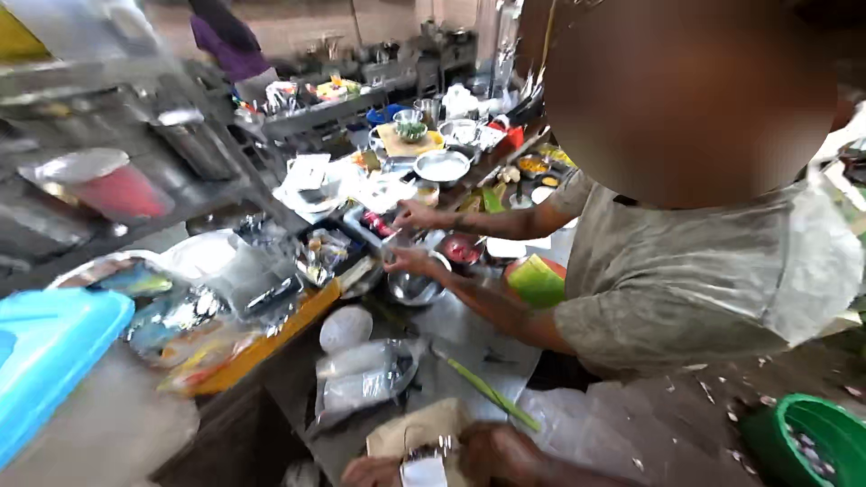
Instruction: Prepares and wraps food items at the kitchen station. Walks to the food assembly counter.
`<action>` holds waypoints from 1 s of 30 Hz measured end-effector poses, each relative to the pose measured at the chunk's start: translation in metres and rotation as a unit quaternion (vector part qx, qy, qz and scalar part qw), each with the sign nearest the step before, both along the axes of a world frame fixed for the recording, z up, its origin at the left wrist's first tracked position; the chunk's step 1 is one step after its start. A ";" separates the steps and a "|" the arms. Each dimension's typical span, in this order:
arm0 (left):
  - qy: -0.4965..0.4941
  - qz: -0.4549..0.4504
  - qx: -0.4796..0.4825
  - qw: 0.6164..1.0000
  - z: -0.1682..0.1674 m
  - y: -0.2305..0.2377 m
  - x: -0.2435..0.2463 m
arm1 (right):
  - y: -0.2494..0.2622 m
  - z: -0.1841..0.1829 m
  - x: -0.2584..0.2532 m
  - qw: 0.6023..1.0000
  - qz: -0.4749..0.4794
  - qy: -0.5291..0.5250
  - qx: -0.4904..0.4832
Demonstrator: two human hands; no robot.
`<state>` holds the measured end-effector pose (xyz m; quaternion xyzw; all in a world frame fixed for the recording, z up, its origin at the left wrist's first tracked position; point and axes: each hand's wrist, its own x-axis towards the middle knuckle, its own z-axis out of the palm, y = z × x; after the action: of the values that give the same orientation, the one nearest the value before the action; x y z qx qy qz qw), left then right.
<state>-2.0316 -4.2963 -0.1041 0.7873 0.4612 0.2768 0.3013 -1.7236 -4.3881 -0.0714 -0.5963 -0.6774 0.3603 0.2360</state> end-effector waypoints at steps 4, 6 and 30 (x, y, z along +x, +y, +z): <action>-0.013 0.028 -0.030 0.999 0.000 -0.013 -0.009 | 0.030 0.029 0.005 0.992 0.008 -0.008 -0.122; 0.020 0.016 -0.075 0.997 0.005 -0.003 -0.011 | 0.043 0.001 0.011 0.999 0.028 0.011 -0.019; 0.027 0.100 -0.065 0.993 0.018 -0.019 0.014 | 0.057 -0.031 0.022 0.989 -0.037 0.141 0.026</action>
<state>-2.0179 -4.3148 -0.0865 0.7234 0.5625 0.2536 0.3098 -1.7013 -4.3306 -0.1019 -0.5578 -0.6243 0.4142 0.3573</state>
